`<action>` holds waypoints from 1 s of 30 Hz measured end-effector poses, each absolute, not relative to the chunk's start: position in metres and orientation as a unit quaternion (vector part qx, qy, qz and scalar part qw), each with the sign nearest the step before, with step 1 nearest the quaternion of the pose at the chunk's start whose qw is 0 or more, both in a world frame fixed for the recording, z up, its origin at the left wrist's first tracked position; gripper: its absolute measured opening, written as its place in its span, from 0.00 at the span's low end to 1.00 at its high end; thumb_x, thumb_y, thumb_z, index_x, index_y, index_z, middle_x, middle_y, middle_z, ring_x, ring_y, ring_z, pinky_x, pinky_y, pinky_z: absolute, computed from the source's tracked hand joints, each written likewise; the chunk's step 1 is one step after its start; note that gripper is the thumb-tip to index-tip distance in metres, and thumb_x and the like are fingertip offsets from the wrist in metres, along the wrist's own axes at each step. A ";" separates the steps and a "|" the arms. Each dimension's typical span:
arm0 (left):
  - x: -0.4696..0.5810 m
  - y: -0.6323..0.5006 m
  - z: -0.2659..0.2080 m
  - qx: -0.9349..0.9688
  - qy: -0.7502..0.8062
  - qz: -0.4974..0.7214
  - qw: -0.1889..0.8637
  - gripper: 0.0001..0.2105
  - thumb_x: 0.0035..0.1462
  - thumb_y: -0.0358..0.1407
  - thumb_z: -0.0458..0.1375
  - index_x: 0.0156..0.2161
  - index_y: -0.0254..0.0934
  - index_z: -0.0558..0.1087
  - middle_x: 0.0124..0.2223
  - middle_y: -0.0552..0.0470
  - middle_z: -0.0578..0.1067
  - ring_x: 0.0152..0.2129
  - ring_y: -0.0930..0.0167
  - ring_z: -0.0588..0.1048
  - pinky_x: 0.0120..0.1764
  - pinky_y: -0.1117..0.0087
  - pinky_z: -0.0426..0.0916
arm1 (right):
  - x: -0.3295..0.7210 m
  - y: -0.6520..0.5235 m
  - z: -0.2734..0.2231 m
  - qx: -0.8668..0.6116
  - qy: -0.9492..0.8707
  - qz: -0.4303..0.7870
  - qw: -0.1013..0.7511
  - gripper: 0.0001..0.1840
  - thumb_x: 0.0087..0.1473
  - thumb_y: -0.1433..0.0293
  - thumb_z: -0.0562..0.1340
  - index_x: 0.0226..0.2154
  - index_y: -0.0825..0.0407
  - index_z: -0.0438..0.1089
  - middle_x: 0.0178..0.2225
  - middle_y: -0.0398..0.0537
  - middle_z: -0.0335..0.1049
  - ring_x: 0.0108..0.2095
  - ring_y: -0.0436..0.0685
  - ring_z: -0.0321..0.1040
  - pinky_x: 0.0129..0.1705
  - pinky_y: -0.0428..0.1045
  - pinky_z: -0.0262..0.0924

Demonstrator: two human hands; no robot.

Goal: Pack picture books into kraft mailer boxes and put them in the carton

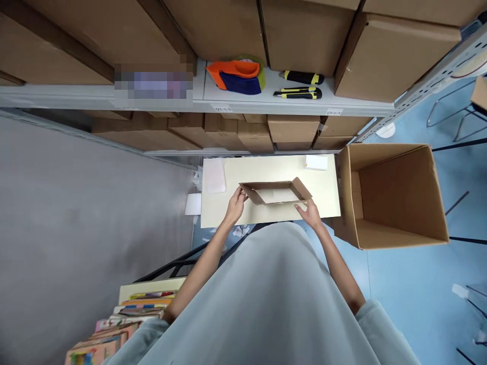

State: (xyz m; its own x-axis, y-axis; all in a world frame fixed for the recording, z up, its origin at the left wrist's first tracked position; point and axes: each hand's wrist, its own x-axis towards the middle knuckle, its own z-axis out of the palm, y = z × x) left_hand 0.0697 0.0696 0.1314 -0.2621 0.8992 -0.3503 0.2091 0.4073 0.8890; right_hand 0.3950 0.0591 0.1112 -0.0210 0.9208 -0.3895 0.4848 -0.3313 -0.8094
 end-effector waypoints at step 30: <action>0.037 0.062 0.195 0.590 0.712 0.232 0.301 0.25 0.69 0.34 0.54 0.68 0.37 0.75 0.54 0.41 0.83 0.34 0.63 0.82 0.45 0.64 0.75 | 0.347 0.097 0.202 -0.713 -0.656 0.207 0.136 0.21 0.71 0.57 0.56 0.39 0.54 0.78 0.37 0.57 0.80 0.30 0.59 0.71 0.37 0.53 0.61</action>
